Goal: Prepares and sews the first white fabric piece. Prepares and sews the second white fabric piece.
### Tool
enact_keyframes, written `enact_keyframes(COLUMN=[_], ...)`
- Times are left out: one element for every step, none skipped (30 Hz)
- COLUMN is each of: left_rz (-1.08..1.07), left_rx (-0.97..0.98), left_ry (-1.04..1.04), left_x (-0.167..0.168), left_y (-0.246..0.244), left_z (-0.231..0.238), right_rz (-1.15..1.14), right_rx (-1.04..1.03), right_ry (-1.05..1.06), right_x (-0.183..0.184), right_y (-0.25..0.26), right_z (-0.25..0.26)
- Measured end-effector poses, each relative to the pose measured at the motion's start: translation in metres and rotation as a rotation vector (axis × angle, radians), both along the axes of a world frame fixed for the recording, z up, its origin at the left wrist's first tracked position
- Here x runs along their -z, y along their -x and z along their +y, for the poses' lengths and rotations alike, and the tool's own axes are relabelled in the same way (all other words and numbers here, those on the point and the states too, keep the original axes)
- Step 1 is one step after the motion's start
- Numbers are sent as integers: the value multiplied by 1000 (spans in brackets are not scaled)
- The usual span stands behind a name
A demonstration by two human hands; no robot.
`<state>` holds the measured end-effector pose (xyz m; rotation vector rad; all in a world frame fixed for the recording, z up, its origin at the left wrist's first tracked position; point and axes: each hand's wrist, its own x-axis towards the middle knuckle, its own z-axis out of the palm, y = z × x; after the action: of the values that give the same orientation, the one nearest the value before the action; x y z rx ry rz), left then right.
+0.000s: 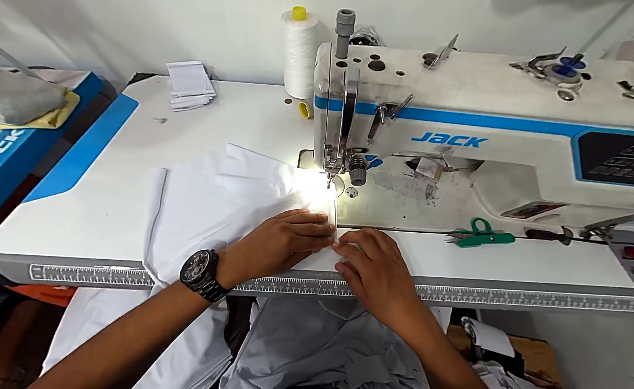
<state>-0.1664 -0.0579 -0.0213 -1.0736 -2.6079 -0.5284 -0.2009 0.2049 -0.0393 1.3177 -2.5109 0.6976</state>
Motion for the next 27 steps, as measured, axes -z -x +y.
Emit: enact_keyframes(left_rz=[0, -3, -8, -12, -18, -26, -44, -65, -96, -138, -189, -241, -282, -295, -265, -204, -145, -112, -107, -111, -118, -123, -118, -114, -113, -115, -116], left_rx=[-3, -7, -11, -16, -21, -24, -23, -17, -5, 14, 32, 42, 32, -11, -87, -187, -280, -353, -410, -448, -472, -486, -493, -497, -501, -504, -506], left_ry=[11, 22, 32, 39, 46, 50, 53, 54, 45, 26, 0, -39, -98, -156, -201, -213, -186, -118, -38, 25, 77, 113, 131, 136, 134, 133, 131], left_x=[0, 0, 1, 1, 1, 1, 1, 0, 0, -1, -3, -7, -12, -18, -22, -23, -22, -18, -11, -3, 1, 3, 5, 7, 7, 7, 6], left_y=[0, -1, -2, -3, -3, -5, -6, -6, -7, -7, -6, -4, -2, 2, 6, 12, 18, 24, 29, 31, 31, 31, 30, 29, 29, 30, 31], left_z=[0, 1, 0, 0, 0, 0, 0, -2, -3, -6, -8, -10, -11, -8, -4, 1, 6, 8, 8, 5, 2, -1, -4, -6, -7, -8, -8], right_rz=[-13, -22, -28, -29, -28, -27, -30, -33, -33, -28, -19, -9, 0, 8, 11, 10, 8, 15, 22, 24, 27, 27, 19, 5, -4, -7, -6], right_rx=[18, 34, 44, 48, 48, 49, 47, 43, 38, 30, 20, 9, -5, -29, -65, -108, -147, -179, -206, -231, -255, -276, -294, -308, -314, -314, -312], right_ry=[10, 15, 9, -8, -22, -30, -33, -36, -43, -47, -57, -68, -76, -78, -82, -85, -92, -96, -104, -118, -128, -135, -137, -143, -149, -153, -160], right_x=[-1, -2, -4, -5, -5, -5, -6, -6, -6, -7, -7, -8, -8, -8, -9, -10, -10, -10, -10, -11, -11, -12, -12, -13, -13, -14, -15], right_y=[0, 0, 1, 1, 1, 1, 2, 2, 2, 3, 3, 4, 5, 7, 9, 12, 15, 19, 22, 25, 29, 33, 35, 38, 40, 42, 43], right_z=[-1, -2, -3, -4, -5, -6, -7, -7, -7, -7, -7, -7, -8, -8, -7, -7, -7, -6, -4, -3, -1, 0, 0, 1, 1, 2, 2])
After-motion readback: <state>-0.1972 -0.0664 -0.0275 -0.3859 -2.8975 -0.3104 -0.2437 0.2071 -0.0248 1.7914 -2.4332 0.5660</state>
